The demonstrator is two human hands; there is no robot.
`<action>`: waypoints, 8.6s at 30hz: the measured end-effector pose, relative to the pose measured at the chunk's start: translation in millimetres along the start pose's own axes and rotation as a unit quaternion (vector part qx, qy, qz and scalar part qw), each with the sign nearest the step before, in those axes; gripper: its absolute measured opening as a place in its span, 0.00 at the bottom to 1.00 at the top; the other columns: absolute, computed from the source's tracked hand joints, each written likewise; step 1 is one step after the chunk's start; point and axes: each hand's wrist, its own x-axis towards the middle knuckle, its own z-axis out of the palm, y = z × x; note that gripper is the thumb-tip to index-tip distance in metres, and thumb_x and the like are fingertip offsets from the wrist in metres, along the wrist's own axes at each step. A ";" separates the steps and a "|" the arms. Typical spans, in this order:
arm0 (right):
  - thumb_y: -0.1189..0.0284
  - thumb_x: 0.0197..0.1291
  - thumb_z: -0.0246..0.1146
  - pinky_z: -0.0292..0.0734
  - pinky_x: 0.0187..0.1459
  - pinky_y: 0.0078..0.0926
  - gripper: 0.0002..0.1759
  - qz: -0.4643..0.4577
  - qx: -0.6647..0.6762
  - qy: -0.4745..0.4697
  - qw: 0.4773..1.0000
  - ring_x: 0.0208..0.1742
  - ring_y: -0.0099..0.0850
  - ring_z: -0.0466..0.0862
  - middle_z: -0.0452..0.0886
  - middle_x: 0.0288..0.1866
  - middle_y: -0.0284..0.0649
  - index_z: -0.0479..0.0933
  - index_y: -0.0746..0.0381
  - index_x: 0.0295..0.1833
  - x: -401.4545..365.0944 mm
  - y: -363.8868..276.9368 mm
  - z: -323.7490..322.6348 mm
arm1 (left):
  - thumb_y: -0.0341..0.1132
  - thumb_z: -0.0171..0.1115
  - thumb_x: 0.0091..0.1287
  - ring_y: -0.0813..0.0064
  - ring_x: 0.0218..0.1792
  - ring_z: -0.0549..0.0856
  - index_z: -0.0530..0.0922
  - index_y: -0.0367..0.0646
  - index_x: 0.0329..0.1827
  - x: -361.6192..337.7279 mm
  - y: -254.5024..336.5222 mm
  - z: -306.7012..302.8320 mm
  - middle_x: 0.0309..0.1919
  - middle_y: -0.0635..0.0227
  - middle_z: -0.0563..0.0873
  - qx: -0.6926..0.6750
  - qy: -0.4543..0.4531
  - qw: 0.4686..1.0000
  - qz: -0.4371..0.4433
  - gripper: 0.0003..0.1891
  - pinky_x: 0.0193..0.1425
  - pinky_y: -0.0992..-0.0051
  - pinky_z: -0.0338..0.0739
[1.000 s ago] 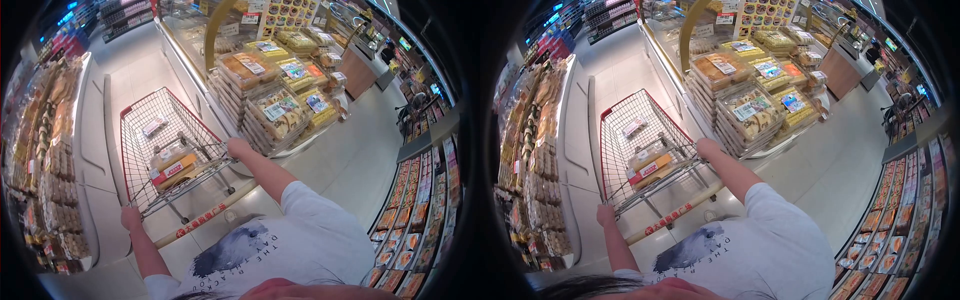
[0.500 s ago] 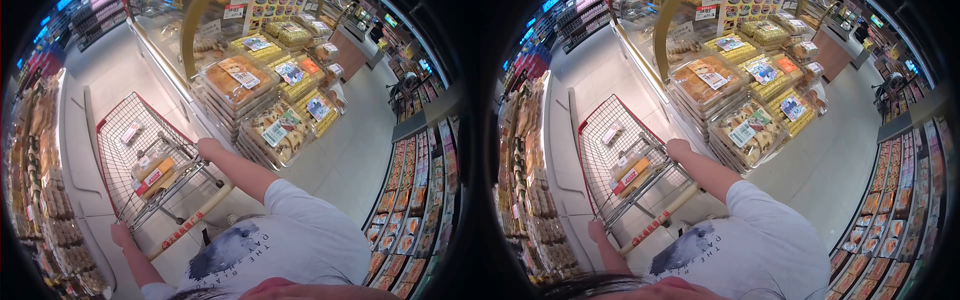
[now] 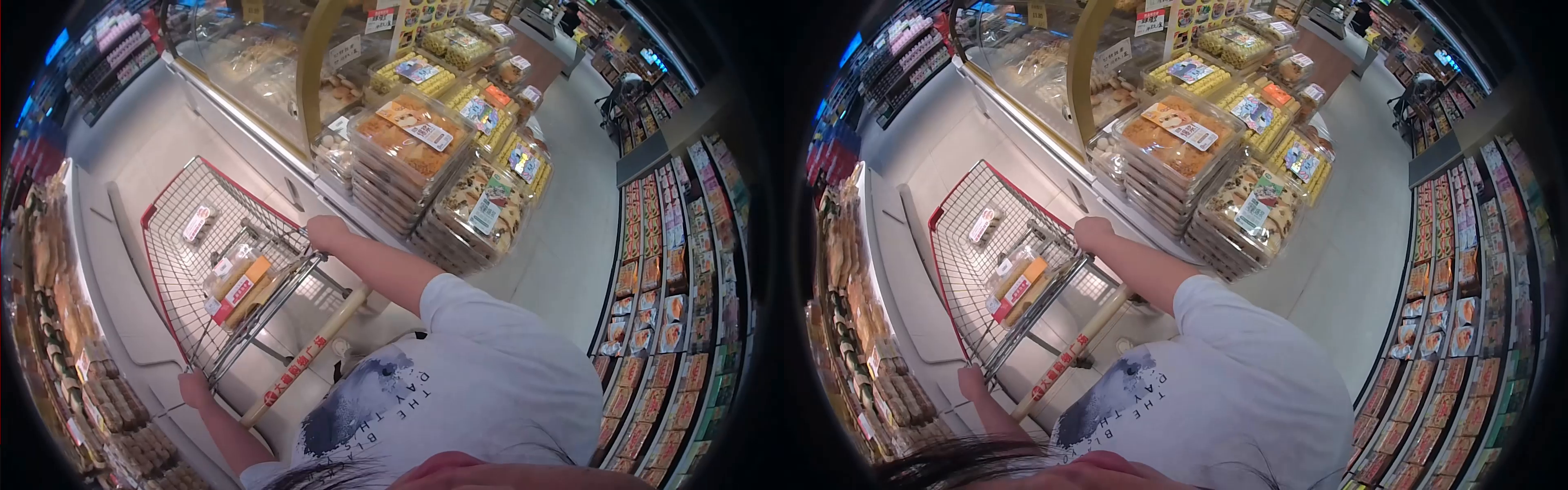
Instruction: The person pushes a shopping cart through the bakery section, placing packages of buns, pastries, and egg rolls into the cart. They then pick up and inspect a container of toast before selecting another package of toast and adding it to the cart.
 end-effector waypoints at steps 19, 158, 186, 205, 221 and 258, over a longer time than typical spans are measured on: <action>0.76 0.44 0.58 0.77 0.35 0.34 0.07 0.015 0.041 0.061 0.997 0.34 0.38 0.83 0.82 0.31 0.46 0.81 0.63 0.30 96.5 -78.1 0.3 | 0.44 0.53 0.56 0.50 0.39 0.80 0.72 0.33 0.38 150.5 33.2 -31.6 0.36 0.49 0.81 0.041 0.035 0.997 0.057 0.19 0.43 0.57 0.74; 0.74 0.52 0.52 0.74 0.43 0.38 0.10 -0.081 -0.081 0.004 0.993 0.42 0.43 0.80 0.80 0.39 0.49 0.72 0.65 0.40 1150.9 -721.7 -119.0 | 0.48 0.63 0.49 0.62 0.43 0.82 0.78 0.42 0.41 1244.9 242.1 -163.5 0.40 0.58 0.83 -0.091 -0.061 0.977 -0.181 0.21 0.46 0.67 0.76; 0.75 0.53 0.52 0.76 0.39 0.37 0.09 -0.088 -0.054 0.009 0.995 0.37 0.42 0.82 0.81 0.34 0.48 0.74 0.65 0.37 1515.1 -900.4 -165.6 | 0.43 0.59 0.52 0.58 0.40 0.83 0.75 0.37 0.40 1634.4 357.3 -185.3 0.39 0.54 0.82 -0.021 -0.045 0.990 -0.129 0.19 0.43 0.65 0.77; 0.76 0.51 0.52 0.75 0.43 0.40 0.09 -0.117 -0.090 0.011 0.989 0.42 0.46 0.80 0.79 0.38 0.51 0.75 0.66 0.37 1743.4 -1035.6 -191.7 | 0.44 0.61 0.52 0.62 0.40 0.83 0.74 0.38 0.42 1863.3 401.5 -195.0 0.37 0.56 0.83 -0.078 -0.052 0.976 -0.198 0.20 0.44 0.68 0.77; 0.76 0.51 0.53 0.74 0.42 0.40 0.11 -0.114 -0.109 -0.001 0.987 0.43 0.46 0.79 0.79 0.40 0.51 0.73 0.64 0.42 1913.1 -1172.5 -186.9 | 0.41 0.62 0.50 0.63 0.39 0.83 0.74 0.39 0.41 2065.4 405.6 -210.5 0.34 0.58 0.83 -0.106 -0.034 0.972 -0.205 0.18 0.42 0.69 0.77; 0.76 0.47 0.54 0.73 0.44 0.41 0.12 -0.337 -0.176 -0.004 0.925 0.43 0.49 0.78 0.78 0.38 0.53 0.74 0.67 0.39 2287.2 -1509.1 -175.0 | 0.37 0.60 0.52 0.65 0.44 0.82 0.72 0.36 0.47 2388.7 390.6 -253.6 0.41 0.58 0.81 -0.185 -0.063 0.902 -0.385 0.21 0.45 0.72 0.77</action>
